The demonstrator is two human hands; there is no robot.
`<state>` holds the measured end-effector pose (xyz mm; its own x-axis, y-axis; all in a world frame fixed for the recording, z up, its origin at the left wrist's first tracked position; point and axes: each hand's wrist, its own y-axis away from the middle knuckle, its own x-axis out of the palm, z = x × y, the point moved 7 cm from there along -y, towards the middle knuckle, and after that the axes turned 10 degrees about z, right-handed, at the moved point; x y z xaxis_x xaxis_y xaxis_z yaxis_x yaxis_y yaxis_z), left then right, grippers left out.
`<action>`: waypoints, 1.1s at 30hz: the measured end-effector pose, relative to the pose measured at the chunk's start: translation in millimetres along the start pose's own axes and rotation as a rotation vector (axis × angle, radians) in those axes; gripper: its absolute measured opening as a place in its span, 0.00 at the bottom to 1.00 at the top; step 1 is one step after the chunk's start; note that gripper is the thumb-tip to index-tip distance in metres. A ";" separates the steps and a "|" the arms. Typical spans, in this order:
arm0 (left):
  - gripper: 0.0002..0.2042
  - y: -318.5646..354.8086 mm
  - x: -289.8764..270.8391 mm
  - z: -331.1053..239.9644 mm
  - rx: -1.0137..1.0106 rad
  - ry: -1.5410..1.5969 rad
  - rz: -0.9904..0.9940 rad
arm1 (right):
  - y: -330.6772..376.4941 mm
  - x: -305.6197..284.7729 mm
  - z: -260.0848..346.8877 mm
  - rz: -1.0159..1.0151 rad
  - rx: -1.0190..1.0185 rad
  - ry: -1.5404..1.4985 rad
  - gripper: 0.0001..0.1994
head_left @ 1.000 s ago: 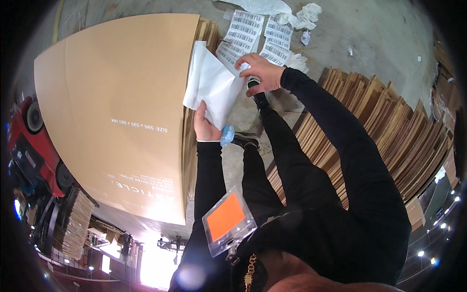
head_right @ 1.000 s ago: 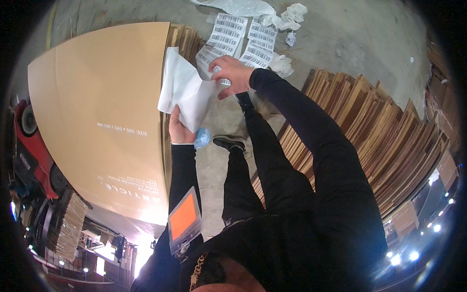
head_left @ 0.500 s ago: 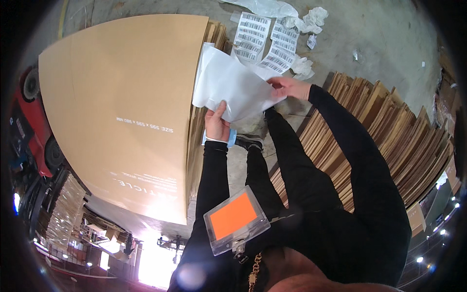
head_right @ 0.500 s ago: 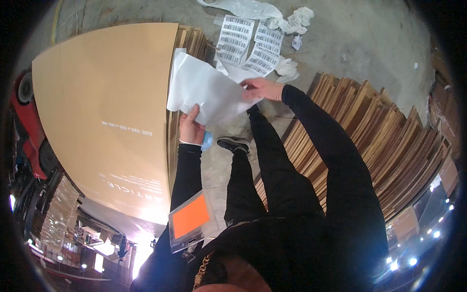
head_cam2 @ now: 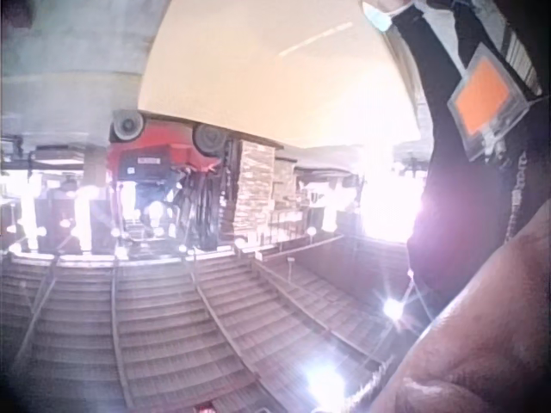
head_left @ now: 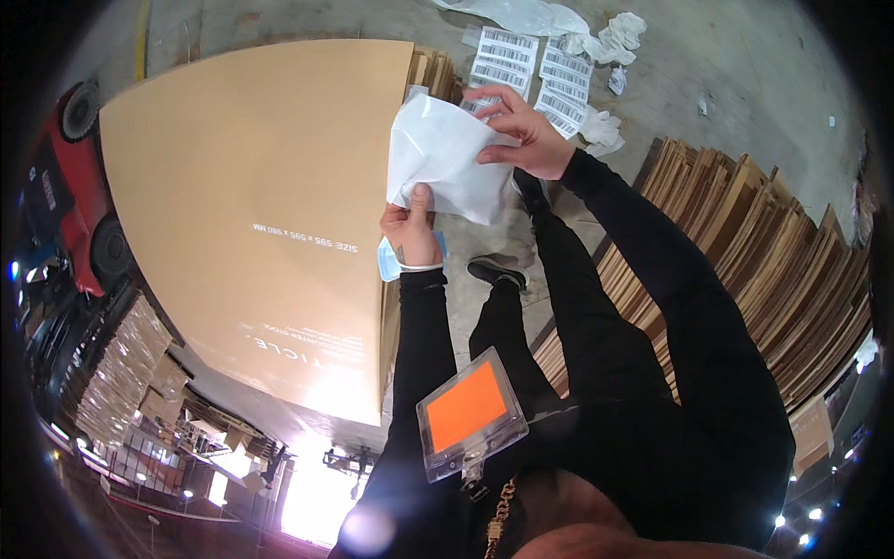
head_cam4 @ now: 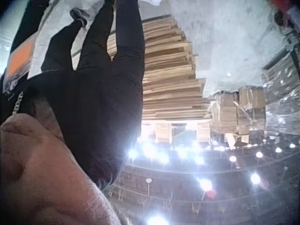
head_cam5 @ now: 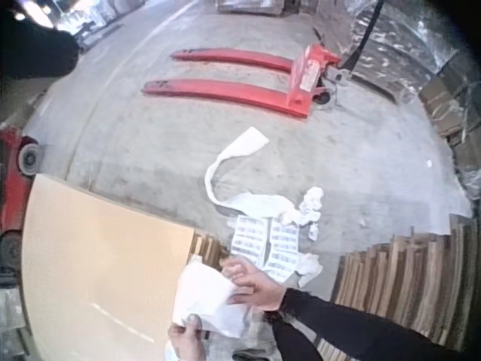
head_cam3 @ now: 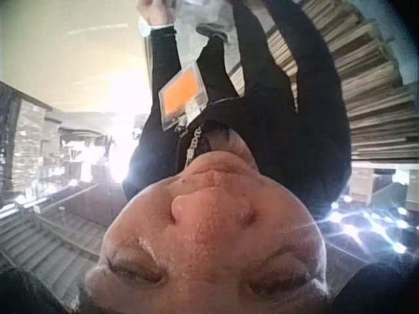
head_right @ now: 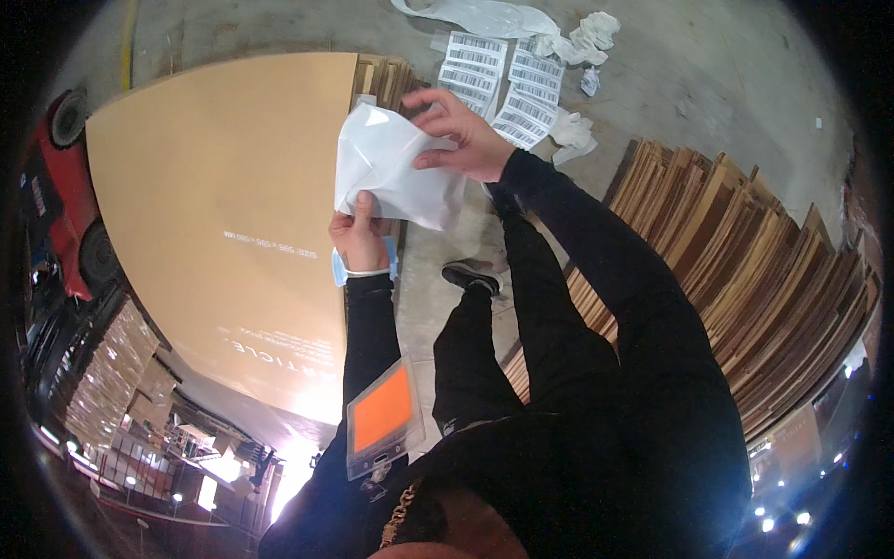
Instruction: The person repeatedly picks up barcode labels, peels them from backing sheets, and sticks them onto large flat-packed cardboard boxes. They then lift each labeled box and place it on a growing stack nearby.
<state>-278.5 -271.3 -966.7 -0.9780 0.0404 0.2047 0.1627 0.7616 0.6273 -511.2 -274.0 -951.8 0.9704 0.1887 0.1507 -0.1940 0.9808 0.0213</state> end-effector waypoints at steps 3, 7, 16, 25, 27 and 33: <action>0.13 -14.6 -5.0 -22.2 -0.018 -0.145 -0.013 | -27.7 13.1 25.4 -0.005 -0.227 0.198 0.10; 0.20 -23.5 -16.2 -50.6 -0.471 -0.786 0.207 | -39.3 23.8 4.8 -0.034 0.053 0.184 0.09; 0.19 -80.1 127.2 -152.8 1.126 -1.533 0.564 | 18.5 36.4 -55.1 -0.541 0.200 -0.241 0.11; 0.17 -126.4 155.3 -98.5 0.916 -1.749 0.857 | 49.9 57.5 -71.8 -0.698 0.205 -0.081 0.14; 0.17 -119.4 151.3 -111.6 0.939 -1.698 0.773 | 47.5 60.1 -65.1 -0.739 0.211 0.069 0.16; 0.10 -82.3 135.1 -143.8 0.665 -1.361 0.934 | 34.4 65.3 -44.3 -0.795 0.271 0.410 0.16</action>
<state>-405.2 -421.5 -882.7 -0.0629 0.7635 -0.6427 0.9364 0.2679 0.2265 -448.1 -225.8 -985.0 0.7975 -0.4790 -0.3668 0.5718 0.7941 0.2060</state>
